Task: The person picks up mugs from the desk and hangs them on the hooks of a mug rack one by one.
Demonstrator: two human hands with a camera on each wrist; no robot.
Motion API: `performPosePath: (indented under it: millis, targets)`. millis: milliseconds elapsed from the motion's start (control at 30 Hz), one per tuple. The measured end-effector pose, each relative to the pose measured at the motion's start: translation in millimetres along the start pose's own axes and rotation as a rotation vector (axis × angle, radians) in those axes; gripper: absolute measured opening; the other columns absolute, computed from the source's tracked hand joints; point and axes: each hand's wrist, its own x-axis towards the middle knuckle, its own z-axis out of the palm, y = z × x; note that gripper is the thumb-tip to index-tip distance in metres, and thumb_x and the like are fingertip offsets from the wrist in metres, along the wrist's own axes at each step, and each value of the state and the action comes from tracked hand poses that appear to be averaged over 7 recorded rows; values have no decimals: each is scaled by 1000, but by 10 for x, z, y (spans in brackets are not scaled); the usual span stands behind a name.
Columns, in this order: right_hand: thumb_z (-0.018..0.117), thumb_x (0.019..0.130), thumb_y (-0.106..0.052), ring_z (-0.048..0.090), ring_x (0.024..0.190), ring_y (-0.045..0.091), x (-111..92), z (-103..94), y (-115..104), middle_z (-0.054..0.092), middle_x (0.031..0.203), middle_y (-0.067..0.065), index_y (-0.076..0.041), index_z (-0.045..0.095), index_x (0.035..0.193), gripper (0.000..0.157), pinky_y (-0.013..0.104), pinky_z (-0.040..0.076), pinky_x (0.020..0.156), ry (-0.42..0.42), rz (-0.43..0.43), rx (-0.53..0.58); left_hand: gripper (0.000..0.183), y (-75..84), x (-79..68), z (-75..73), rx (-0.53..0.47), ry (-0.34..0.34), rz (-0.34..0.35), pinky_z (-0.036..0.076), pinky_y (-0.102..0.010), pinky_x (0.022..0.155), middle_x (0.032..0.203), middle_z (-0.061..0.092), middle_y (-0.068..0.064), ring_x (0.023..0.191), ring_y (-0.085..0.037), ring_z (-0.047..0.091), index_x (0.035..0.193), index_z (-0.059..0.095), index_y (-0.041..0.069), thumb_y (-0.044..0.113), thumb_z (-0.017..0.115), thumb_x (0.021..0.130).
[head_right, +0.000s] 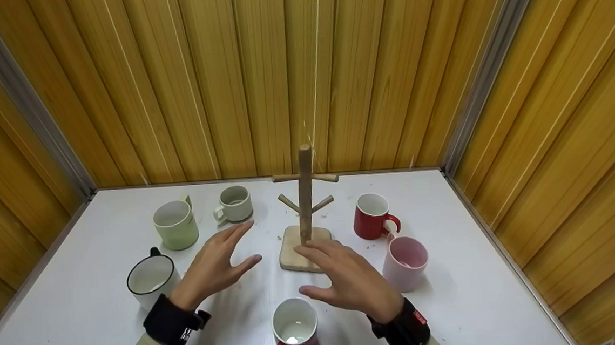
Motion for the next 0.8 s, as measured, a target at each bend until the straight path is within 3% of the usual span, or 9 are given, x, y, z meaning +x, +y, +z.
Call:
performPosePath:
  millis: [233, 500, 667, 800]
  targets:
    - [71, 89, -60, 51, 137, 23, 5, 55, -174, 49, 154, -2, -37, 49, 152, 71, 52, 51, 102, -121, -56, 61, 67, 0, 9, 27, -18, 34, -28, 46, -54, 107, 137, 63, -18, 128, -34, 59, 149, 54, 11, 43, 75, 93]
    - [73, 87, -63, 53, 134, 23, -42, 140, -337, 49, 154, 1, -43, 50, 150, 70, 50, 53, 98, -247, -168, 20, 59, -8, 24, 49, -40, 132, -11, 50, -49, 103, 131, 67, -12, 123, -29, 62, 144, 58, 12, 36, 76, 94]
    - [74, 84, -64, 55, 130, 24, -52, 177, -413, 49, 154, -1, -47, 47, 150, 73, 54, 52, 100, -365, -138, 37, 56, -20, 32, 58, -49, 158, -12, 52, -47, 101, 129, 68, -10, 120, -27, 63, 143, 60, 11, 32, 77, 94]
    - [82, 83, -54, 56, 126, 24, -57, 232, -463, 51, 151, 1, -46, 48, 150, 75, 51, 54, 96, -419, -125, 23, 55, -18, 14, 70, -52, 144, -12, 52, -46, 100, 129, 68, -9, 120, -27, 63, 143, 60, 12, 31, 76, 94]
